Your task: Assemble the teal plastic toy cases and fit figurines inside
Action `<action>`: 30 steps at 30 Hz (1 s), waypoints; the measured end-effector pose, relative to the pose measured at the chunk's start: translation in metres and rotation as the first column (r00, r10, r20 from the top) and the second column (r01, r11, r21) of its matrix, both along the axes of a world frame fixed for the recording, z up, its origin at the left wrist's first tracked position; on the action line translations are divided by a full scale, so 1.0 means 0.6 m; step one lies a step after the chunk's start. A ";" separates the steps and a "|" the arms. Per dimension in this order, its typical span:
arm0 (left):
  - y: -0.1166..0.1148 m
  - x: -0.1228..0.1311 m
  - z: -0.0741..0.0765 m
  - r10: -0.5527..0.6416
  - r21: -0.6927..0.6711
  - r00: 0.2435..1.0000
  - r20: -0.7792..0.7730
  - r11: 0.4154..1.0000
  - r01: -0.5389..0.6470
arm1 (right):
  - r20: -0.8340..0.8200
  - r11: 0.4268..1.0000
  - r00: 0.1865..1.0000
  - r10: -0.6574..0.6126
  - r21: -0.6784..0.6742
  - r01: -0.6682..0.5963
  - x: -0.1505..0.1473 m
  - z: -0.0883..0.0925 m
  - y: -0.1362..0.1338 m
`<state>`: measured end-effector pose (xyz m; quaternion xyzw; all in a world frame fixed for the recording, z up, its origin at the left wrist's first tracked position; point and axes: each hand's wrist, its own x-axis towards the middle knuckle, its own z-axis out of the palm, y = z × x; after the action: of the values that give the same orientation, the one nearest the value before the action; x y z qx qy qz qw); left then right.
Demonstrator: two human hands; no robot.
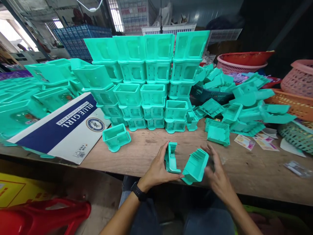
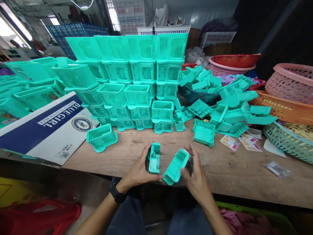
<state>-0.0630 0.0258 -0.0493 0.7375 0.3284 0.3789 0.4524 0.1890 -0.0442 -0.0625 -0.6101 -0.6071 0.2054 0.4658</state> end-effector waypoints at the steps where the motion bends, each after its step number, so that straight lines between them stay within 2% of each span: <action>1: 0.001 -0.001 0.000 -0.006 -0.004 1.000 -0.004 1.000 0.006 | 0.068 0.995 0.994 0.084 -0.053 -0.081 0.002 -0.007 -0.015; 3: 0.003 -0.003 0.001 -0.031 -0.017 0.999 -0.019 0.999 0.031 | 0.182 0.978 0.967 0.179 -0.141 -0.155 0.001 -0.014 -0.031; 6: 0.005 -0.006 0.004 -0.085 -0.032 0.996 -0.029 0.996 0.084 | 0.269 0.973 0.941 0.208 -0.153 -0.171 -0.010 -0.010 -0.024; 12: 0.007 -0.007 0.010 -0.140 -0.035 0.990 -0.022 0.990 0.139 | 0.222 0.909 0.886 0.408 -0.190 -0.371 -0.022 0.014 0.018; 19: 0.003 -0.007 0.008 -0.087 -0.016 0.995 -0.048 0.996 0.087 | 0.215 0.916 0.892 0.397 -0.148 -0.372 -0.021 0.018 0.021; 22: 0.001 -0.009 0.007 -0.051 -0.014 0.995 -0.081 0.999 0.050 | 0.228 0.909 0.881 0.414 -0.149 -0.389 -0.017 0.024 0.020; 30: 0.001 -0.014 0.006 -0.045 -0.045 0.988 -0.145 0.998 0.038 | 0.202 0.883 0.861 0.467 -0.165 -0.440 -0.014 0.026 0.019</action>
<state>-0.0714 0.0263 -0.0457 0.7602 0.3533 0.3072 0.4505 0.1805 -0.0325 -0.0468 -0.4952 -0.7721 0.2692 0.2936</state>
